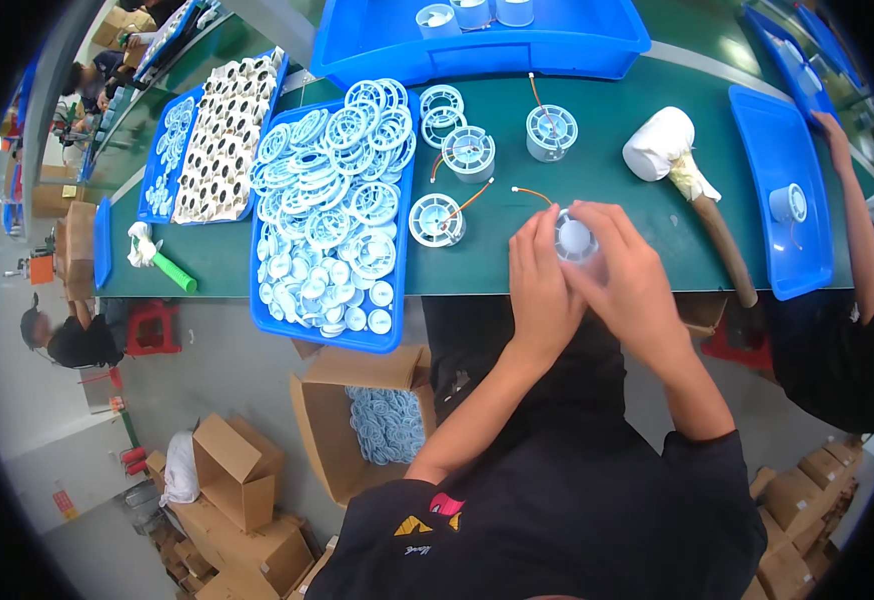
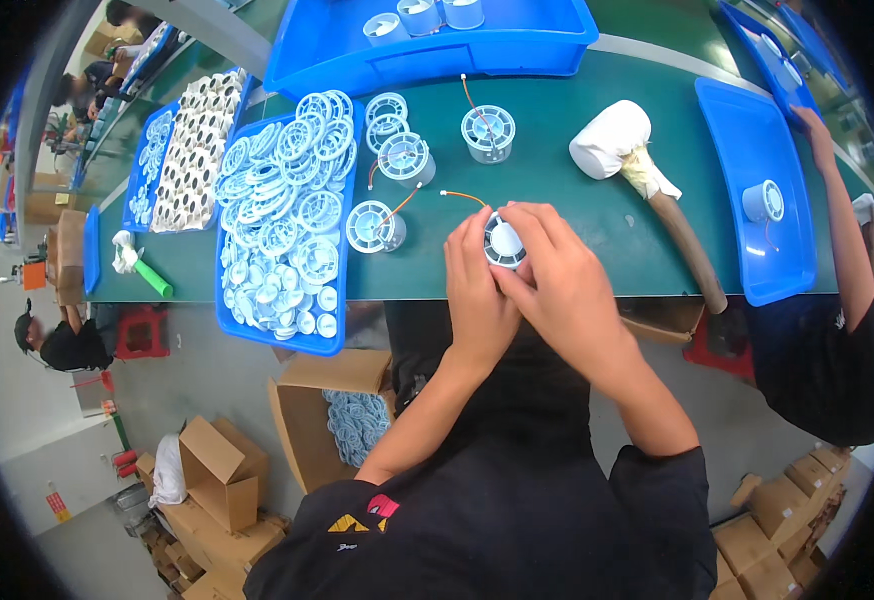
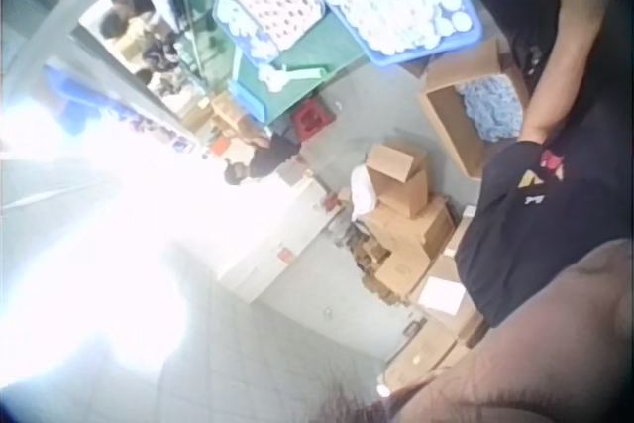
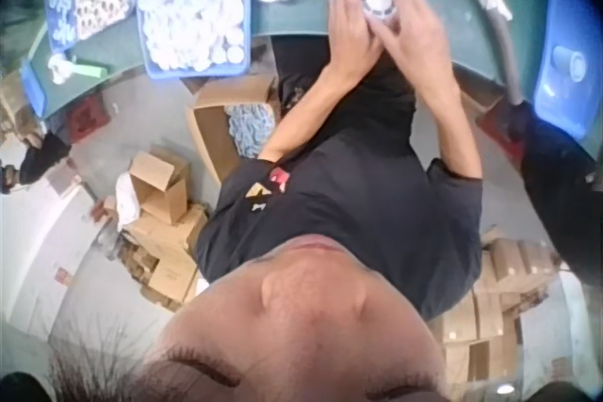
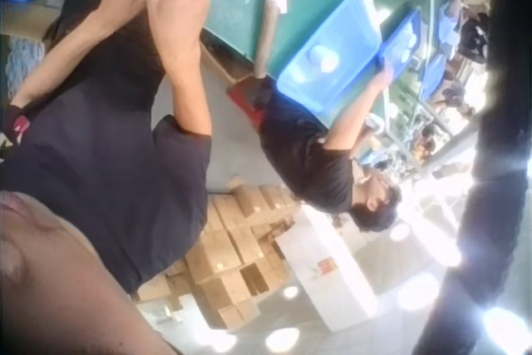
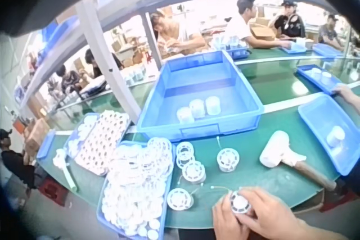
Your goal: Assemble plastic rings onto small electronic components using a rubber mallet on an assembly line.
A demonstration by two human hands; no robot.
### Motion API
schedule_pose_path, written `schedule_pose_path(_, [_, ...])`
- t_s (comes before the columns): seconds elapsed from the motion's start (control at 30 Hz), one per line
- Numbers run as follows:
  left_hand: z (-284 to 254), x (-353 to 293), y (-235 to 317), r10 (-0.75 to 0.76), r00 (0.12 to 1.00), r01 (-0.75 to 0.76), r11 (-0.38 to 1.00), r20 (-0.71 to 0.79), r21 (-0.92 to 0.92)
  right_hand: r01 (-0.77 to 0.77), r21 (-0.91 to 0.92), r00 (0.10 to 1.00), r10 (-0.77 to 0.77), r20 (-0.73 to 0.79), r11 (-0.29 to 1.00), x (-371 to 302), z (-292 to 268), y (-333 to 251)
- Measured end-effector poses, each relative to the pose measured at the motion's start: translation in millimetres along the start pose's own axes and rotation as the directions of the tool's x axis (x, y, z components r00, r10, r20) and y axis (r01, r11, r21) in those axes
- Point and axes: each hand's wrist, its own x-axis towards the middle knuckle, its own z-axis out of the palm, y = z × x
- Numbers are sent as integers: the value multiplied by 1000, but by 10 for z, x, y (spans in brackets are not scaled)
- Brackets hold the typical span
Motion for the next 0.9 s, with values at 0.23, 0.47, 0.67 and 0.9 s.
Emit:
schedule_pose_path(0.23, [-76, 161, 57, -41, 998, 46, 995, 50, -87, -185, -394, 919, 16, -394, 900, 87, -583, 907])
schedule_pose_path(0.47, [-54, 514, -123, 112, 969, -65, 976, 222, -208, -269, -547, 907, 17, -421, 793, -11, -495, 1205])
schedule_pose_path(0.67, [-172, 473, -214, 49, 968, 16, 968, 248, -252, -193, 311, 880, 304, -364, 931, -307, -677, 519])
schedule_pose_path(0.9, [-228, 508, -229, 29, 949, 76, 945, 313, -319, -339, 194, 918, 369, -148, 921, -375, -631, 174])
